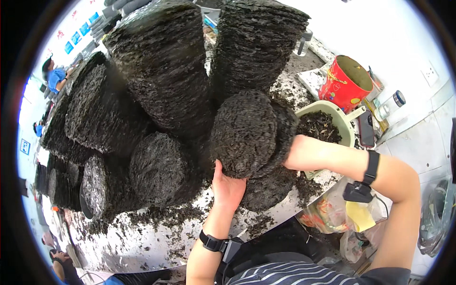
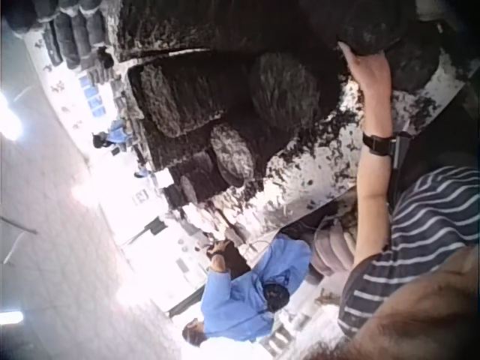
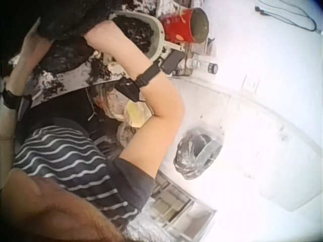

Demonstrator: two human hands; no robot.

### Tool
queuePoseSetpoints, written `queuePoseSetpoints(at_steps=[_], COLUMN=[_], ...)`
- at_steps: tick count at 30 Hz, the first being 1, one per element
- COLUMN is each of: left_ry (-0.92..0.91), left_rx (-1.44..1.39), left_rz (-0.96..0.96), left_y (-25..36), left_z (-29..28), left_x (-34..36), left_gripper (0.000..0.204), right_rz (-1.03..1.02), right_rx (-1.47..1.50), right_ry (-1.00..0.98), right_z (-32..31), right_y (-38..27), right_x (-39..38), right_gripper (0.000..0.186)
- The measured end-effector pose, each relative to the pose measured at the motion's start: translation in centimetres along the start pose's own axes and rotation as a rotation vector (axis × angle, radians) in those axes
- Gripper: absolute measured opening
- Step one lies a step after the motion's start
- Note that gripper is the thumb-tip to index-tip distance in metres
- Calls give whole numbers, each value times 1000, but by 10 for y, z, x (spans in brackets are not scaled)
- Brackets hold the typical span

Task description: Inspecting, cleaning, and stacking compressed tea cakes on a production table.

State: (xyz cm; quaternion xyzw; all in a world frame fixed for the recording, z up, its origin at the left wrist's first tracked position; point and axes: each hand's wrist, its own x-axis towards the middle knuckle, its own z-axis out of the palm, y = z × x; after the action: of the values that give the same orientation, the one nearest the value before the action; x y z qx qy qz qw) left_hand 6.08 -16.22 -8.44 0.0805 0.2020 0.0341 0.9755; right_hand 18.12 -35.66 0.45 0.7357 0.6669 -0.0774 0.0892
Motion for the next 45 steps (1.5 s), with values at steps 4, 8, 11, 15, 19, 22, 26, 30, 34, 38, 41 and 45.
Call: queuePoseSetpoints(at_steps=[4, 8, 11, 15, 19, 22, 26, 30, 34, 38, 41, 45], left_ry=[-13, -86, -46, -56, -60, -81, -17, 55, 42, 12, 10, -43], left_rx=[0, 3, -98, -105, -114, -102, -5, 577, 1326, 1137, 1194, 1795], left_rz=[-14, -61, -42, -29, -54, -49, -19, 191, 476, 600, 824, 1204], left_y=[-5, 6, 4, 4, -2, -1, 8, 10, 9, 1, 5, 59], left_z=[-6, -10, -6, -8, 0, -3, 3, 0, -22, -13, -12, 2], left_x=[7, 1, 0, 2, -2, 2, -8, -29, -38, -54, -67, -110], left_gripper=[43, 47, 42, 41, 41, 41, 45, 52, 55, 78, 84, 73], right_rz=[298, 718, 740, 479, 428, 444, 723, 1001, 901, 513, 379, 454], right_rx=[377, 8, 218, 286, 313, 530, 758, 1052, 974, 415, 320, 234], right_ry=[426, 338, 397, 497, 489, 333, 473, 867, 1041, 727, 486, 615], right_z=[1, 16, 26, 27, 36, 40, 33, 52, 53, 41, 42, 32], right_y=[-2, 13, -7, -37, -40, -26, -8, -5, -67, -136, -134, -110], right_x=[-44, -93, -87, -43, -21, -14, -43, -84, -70, -20, 3, 14], right_gripper=[11, 24, 17, 7, 9, 14, 13, 30, 39, 56, 63, 61])
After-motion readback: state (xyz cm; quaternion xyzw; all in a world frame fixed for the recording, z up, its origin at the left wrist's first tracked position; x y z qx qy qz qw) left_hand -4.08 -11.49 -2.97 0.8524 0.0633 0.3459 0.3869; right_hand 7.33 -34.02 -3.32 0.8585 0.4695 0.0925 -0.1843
